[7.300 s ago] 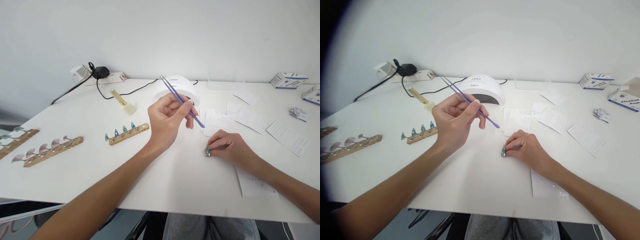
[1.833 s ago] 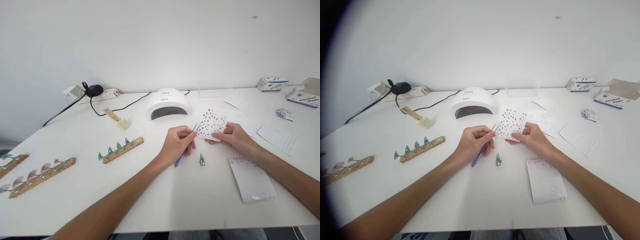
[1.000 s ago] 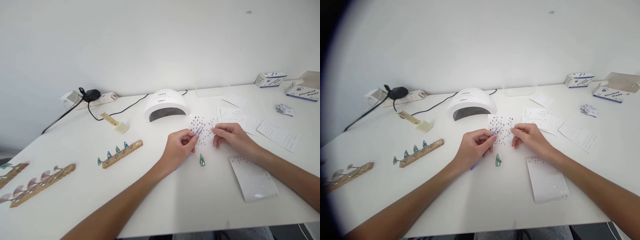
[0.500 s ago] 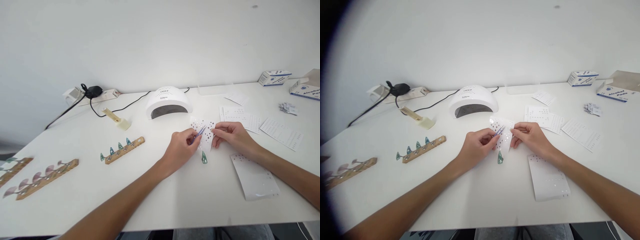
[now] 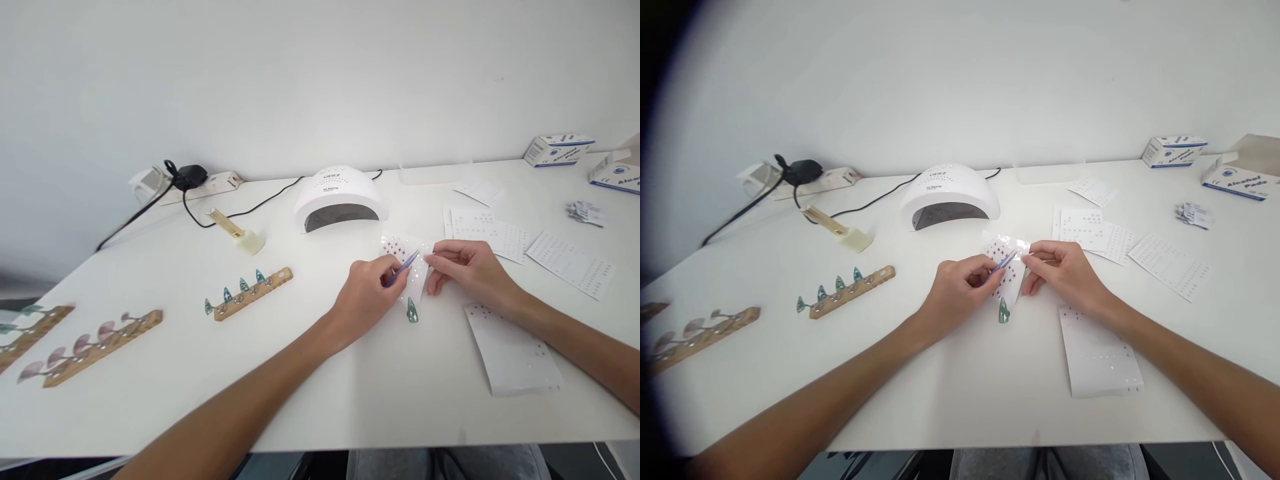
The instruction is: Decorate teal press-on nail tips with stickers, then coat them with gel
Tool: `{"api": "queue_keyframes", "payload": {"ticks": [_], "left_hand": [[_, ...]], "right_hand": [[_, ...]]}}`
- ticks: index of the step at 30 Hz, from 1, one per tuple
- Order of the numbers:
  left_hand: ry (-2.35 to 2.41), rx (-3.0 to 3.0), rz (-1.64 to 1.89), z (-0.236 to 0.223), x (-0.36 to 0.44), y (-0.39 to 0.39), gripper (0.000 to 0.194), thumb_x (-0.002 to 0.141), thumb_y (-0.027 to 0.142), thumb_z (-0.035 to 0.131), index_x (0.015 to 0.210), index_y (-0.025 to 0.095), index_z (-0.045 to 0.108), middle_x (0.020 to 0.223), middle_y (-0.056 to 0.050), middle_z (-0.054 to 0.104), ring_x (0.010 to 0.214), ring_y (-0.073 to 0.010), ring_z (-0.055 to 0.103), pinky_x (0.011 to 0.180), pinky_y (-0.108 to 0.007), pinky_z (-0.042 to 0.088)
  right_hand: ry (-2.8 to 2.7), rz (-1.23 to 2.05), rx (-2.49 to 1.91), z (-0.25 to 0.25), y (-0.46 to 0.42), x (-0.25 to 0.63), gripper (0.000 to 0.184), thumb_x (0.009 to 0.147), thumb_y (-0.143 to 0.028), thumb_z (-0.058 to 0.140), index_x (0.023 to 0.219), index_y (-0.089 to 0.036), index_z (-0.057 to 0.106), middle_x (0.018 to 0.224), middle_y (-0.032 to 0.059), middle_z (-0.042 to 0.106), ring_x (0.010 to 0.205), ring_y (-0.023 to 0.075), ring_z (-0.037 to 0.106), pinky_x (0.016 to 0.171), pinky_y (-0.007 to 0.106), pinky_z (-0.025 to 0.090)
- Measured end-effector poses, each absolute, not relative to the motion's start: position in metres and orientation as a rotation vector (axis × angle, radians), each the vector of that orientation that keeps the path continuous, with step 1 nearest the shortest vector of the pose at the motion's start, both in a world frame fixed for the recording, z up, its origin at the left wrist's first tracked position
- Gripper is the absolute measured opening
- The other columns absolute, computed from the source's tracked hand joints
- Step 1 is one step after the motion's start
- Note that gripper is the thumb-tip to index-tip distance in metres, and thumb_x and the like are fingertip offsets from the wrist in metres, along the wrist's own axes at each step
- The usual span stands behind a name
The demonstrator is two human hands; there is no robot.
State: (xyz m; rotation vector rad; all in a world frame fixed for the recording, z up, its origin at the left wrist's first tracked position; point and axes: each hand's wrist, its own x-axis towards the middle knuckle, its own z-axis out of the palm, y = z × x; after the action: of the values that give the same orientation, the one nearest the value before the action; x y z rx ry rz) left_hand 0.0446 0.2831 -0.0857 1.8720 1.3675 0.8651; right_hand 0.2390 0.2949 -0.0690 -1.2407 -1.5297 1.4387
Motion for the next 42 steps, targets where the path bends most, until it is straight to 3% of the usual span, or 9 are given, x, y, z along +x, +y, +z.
{"api": "queue_keyframes", "payload": {"ticks": [21,42], "left_hand": [[1.311,1.914,0.922,-0.0881,0.0444,0.2836,0.024,0.086,0.024,0.056,0.063,0.016,0.054,0.049,0.006,0.039,0.046,-0.0051,0.029,0.044,-0.020,0.025],[1.306,1.904,0.952,-0.0873,0.0465,0.2829,0.028,0.087,0.025,0.056,0.062,0.016,0.053,0.049,0.006,0.037,0.047,-0.0055,0.026,0.044,-0.021,0.024]], "right_hand": [[-1.527,1.407,-1.279,-0.0683,0.2946,0.2378,0.026,0.086,-0.035,0.068,0.067,-0.017,0.066,0.061,0.0041,0.072,0.049,0.0129,0.063,0.055,0.025,0.055],[-1.574,1.344,-1.316,-0.0702,0.2957,0.2394,0.027,0.087,-0.037,0.066,0.067,-0.018,0.068,0.067,0.0036,0.075,0.052,0.0124,0.061,0.063,0.027,0.052]]}}
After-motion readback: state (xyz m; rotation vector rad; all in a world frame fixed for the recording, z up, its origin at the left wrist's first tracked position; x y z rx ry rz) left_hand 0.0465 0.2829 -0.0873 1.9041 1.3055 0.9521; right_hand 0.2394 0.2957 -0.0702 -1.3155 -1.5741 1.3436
